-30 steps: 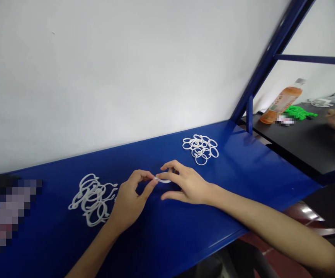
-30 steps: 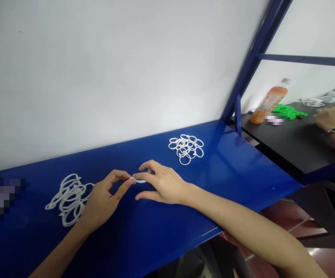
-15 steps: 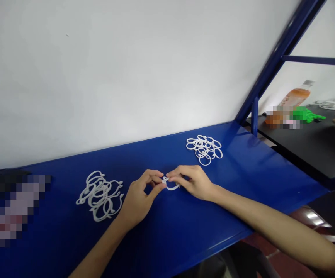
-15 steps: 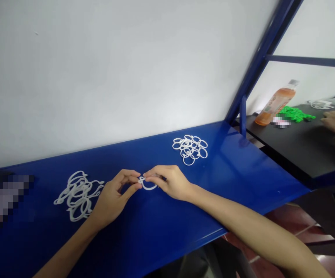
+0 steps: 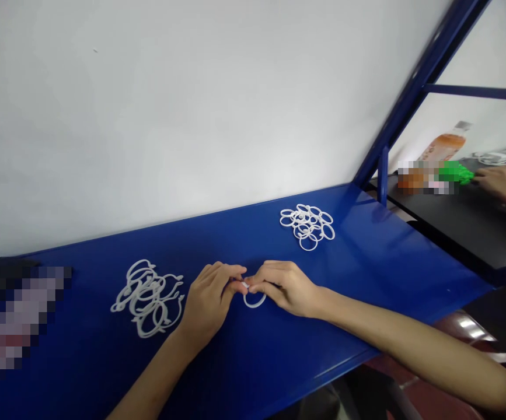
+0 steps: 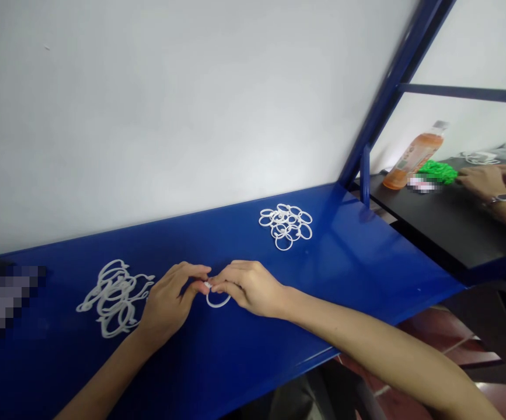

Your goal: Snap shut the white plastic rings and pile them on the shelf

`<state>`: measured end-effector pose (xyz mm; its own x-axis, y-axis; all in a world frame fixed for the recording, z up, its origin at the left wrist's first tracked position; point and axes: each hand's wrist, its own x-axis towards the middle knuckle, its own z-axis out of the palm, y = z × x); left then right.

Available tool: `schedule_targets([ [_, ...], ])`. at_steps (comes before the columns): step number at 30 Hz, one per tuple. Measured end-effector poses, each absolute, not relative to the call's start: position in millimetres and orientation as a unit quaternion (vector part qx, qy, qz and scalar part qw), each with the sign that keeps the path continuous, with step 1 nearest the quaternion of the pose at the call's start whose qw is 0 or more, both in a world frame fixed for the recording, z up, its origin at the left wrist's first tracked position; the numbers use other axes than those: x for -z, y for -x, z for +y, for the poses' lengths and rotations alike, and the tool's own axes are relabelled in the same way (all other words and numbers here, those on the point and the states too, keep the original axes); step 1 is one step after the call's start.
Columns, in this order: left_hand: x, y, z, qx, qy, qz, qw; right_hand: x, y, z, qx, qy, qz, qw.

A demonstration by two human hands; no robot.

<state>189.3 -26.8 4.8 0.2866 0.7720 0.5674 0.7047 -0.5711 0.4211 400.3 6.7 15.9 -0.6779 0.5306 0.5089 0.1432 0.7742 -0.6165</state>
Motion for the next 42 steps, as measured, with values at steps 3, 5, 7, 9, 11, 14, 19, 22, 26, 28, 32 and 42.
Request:
schedule_targets([
  [3, -7, -185, -22, -0.322, -0.802, 0.502, -0.001, -18, -403, 15, -0.209, 0.244, -0.895, 0.308],
  [5, -9, -179, -19, -0.269, -0.807, 0.523, -0.042, -17, -410, 26, -0.154, 0.291, -0.895, 0.301],
  [7, -12, -170, -16, -0.223, -0.809, 0.539, -0.077, -15, -421, 41, -0.1, 0.35, -0.876, 0.316],
  [9, -15, -161, -15, -0.194, -0.803, 0.555, -0.102, -13, -433, 56, -0.055, 0.406, -0.849, 0.333],
  [11, -17, -154, -13, -0.177, -0.795, 0.568, -0.117, -14, -446, 69, -0.025, 0.446, -0.822, 0.352],
  [14, -18, -150, -13, -0.167, -0.791, 0.576, -0.119, -18, -458, 83, -0.013, 0.479, -0.794, 0.375],
  [19, -16, -154, -14, -0.172, -0.803, 0.562, -0.096, -16, -468, 99, -0.032, 0.503, -0.773, 0.385],
  [22, -16, -154, -15, -0.172, -0.803, 0.563, -0.091, -11, -473, 104, -0.024, 0.52, -0.773, 0.363],
  [26, -17, -153, -14, -0.168, -0.801, 0.569, -0.085, -7, -476, 105, 0.021, 0.538, -0.782, 0.315],
  [28, -17, -150, -13, -0.171, -0.797, 0.574, -0.075, -6, -475, 104, 0.047, 0.551, -0.781, 0.289],
  [32, -19, -136, -6, -0.199, -0.774, 0.6, -0.029, -10, -471, 100, 0.076, 0.565, -0.775, 0.272],
  [42, -35, -91, -4, -0.188, -0.729, 0.647, 0.124, -27, -456, 75, 0.068, 0.472, -0.815, 0.329],
])
